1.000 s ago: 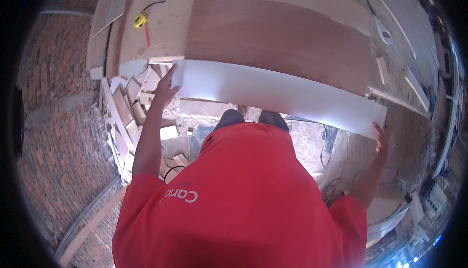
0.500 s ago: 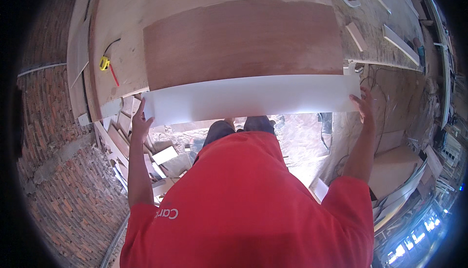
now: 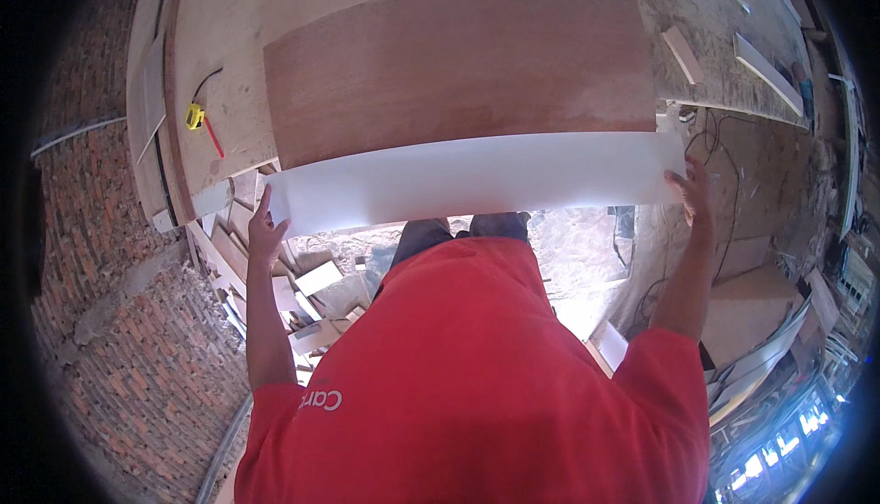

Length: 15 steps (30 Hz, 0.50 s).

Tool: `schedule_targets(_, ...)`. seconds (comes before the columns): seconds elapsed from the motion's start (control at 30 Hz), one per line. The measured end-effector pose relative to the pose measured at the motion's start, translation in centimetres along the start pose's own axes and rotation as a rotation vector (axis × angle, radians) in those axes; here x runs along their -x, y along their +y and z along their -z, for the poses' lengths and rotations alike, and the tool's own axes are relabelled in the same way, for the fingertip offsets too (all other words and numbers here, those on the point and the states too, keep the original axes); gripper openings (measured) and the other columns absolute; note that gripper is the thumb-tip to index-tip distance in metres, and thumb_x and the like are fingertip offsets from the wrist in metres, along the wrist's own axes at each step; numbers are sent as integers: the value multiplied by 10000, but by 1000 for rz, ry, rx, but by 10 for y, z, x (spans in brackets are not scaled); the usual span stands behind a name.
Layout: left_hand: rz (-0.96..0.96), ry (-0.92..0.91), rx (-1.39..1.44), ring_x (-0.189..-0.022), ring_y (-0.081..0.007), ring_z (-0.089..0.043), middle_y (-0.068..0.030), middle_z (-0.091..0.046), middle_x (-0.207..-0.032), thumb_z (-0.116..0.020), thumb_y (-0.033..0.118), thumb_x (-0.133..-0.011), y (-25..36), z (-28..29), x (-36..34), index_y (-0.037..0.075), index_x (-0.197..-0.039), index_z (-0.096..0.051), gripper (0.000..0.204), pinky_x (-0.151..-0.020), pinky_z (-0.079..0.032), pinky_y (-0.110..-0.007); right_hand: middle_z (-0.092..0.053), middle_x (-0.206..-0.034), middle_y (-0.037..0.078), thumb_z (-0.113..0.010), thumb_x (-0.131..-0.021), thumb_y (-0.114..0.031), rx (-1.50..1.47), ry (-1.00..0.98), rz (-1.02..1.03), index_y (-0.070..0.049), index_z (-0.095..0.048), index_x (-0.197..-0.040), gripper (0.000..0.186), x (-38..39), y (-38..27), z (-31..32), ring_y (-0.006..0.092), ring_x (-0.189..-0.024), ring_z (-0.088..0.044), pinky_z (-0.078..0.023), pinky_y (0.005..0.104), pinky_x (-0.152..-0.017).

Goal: The person aligns a white laminate sheet onto a wooden board and presses it down by hand and with a small wooden block to secure it. They then lift and move a large triangular plywood panel on the workbench.

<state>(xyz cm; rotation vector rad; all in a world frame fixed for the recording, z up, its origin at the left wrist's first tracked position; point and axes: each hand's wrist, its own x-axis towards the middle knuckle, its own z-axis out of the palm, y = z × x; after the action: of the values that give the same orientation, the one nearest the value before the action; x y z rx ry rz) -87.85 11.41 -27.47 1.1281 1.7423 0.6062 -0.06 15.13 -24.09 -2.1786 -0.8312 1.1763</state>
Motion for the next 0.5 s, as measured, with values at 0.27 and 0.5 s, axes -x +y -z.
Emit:
schedule_targets(0.27, 66, 2, -40, -1286, -179, -583, -134, -509, -1555, -652, -178, -785, 20, 0, 10, 137, -1624, -354, 944, -1085, -461, -308, -701, -1210, 112, -859, -798, -131, 10, -48, -3, -70, -500, -1421, 721, 13, -3, 2, 218, -1072, -679, -525, 396, -946)
schedule_targets(0.5, 34, 16, -130, -1019, -129, -644, -86, -671, -1313, -684, -154, -781, 5, 3, 5, 162, -1619, -380, 946, -888, -520, -263, -717, -1156, 86, -879, -809, -160, -16, -27, -13, -100, -500, -1419, 720, 1, 15, 3, 188, -1051, -673, -508, 388, -962)
